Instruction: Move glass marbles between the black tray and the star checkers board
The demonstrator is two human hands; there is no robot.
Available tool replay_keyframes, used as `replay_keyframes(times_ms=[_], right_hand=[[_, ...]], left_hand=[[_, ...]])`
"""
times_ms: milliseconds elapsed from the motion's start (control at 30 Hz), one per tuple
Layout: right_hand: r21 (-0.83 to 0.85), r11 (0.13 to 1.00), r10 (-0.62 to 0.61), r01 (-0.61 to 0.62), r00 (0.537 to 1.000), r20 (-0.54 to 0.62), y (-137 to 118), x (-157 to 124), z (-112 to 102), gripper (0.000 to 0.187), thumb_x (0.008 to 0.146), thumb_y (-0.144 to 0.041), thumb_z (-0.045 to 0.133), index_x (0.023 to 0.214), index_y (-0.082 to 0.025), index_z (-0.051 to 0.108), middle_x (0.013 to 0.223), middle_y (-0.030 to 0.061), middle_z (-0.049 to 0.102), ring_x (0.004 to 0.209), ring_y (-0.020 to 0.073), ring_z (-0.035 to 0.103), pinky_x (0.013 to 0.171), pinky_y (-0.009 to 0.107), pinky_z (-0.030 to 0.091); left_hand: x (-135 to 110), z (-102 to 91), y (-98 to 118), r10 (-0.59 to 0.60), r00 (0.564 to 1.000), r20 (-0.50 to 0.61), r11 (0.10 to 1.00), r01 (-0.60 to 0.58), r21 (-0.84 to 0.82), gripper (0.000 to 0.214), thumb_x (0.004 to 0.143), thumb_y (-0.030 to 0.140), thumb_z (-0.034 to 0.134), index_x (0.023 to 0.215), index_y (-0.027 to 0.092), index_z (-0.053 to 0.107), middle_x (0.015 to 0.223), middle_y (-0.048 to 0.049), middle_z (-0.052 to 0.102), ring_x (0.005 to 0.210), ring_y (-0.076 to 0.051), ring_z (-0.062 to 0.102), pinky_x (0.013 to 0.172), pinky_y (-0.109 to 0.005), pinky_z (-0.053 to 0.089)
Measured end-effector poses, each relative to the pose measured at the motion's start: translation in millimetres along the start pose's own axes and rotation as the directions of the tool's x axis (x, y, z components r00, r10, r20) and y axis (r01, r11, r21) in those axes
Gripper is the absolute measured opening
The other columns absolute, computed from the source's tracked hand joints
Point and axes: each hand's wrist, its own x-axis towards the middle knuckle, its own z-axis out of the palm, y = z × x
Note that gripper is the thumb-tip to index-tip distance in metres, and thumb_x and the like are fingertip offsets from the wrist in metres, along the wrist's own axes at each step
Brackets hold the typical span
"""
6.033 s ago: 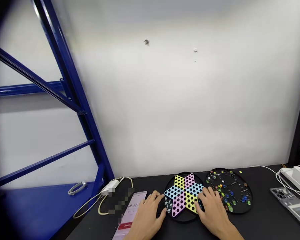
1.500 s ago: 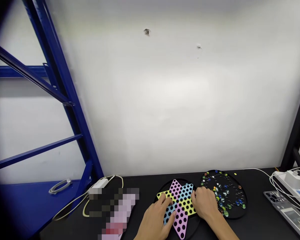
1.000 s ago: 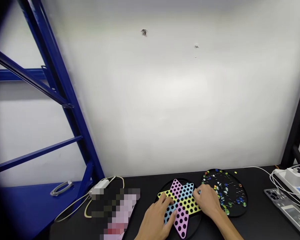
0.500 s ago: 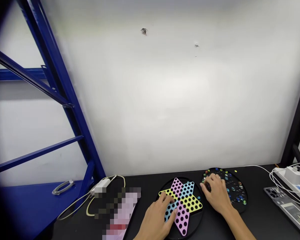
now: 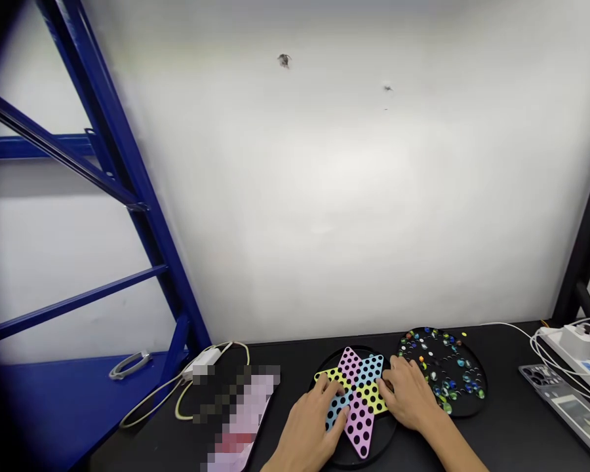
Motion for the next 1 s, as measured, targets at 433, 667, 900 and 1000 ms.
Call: replay_keyframes(times_ms=[433, 667, 900, 1000], right_hand=[[-0.1, 0.953, 0.242, -0.285, 0.919, -0.312, 74.2, 4.2, -11.8, 0.033, 0.096, -0.039, 0.04, 0.069, -0.023, 0.05, 0.08, 0.0041, 0.057, 0.082, 0.0234, 0.055, 0.071, 0.035, 0.036], [0.12, 0.938, 0.345, -0.324, 0.885, -0.313, 73.6, 3.7, -18.6, 0.025, 0.094, -0.042, 0.04, 0.087, -0.025, 0.057, 0.099, 0.0068, 0.061, 0.096, 0.0275, 0.057, 0.081, 0.041, 0.04], [0.263, 0.965, 0.009, 0.016, 0.995, -0.096, -0.6, -3.3, -16.3, 0.026, 0.097, -0.034, 0.042, 0.074, -0.024, 0.05, 0.08, 0.0011, 0.059, 0.075, 0.0178, 0.057, 0.072, 0.031, 0.043], [0.223, 0.973, -0.054, 0.064, 0.997, -0.05, -17.9, -8.2, -6.9, 0.021, 0.093, -0.028, 0.049, 0.072, -0.023, 0.05, 0.082, 0.0009, 0.06, 0.077, 0.0182, 0.058, 0.071, 0.03, 0.043]], left_hand=[[-1.2, -1.5, -0.7, 0.023, 1.0, -0.012, 1.0, -0.023, -0.013, 0.019, 0.094, 0.032, 0.049, 0.108, 0.026, 0.06, 0.117, -0.0047, 0.06, 0.092, -0.022, 0.064, 0.082, -0.034, 0.048], [-2.3, -3.3, -1.2, 0.017, 0.999, -0.031, 0.999, -0.018, -0.046, 0.018, 0.094, 0.031, 0.048, 0.107, 0.026, 0.06, 0.115, -0.0039, 0.061, 0.093, -0.022, 0.064, 0.086, -0.035, 0.048], [-4.3, -5.6, -6.3, 0.271, 0.959, 0.082, 0.952, -0.255, -0.169, 0.049, 0.067, 0.049, 0.083, 0.107, 0.029, 0.064, 0.12, -0.0027, 0.059, 0.112, -0.027, 0.054, 0.108, -0.042, 0.035], [-2.8, -3.1, -7.8, 0.281, 0.953, 0.111, 0.95, -0.26, -0.171, 0.061, 0.062, 0.059, 0.084, 0.112, 0.031, 0.064, 0.124, -0.0021, 0.058, 0.116, -0.028, 0.052, 0.11, -0.043, 0.033]])
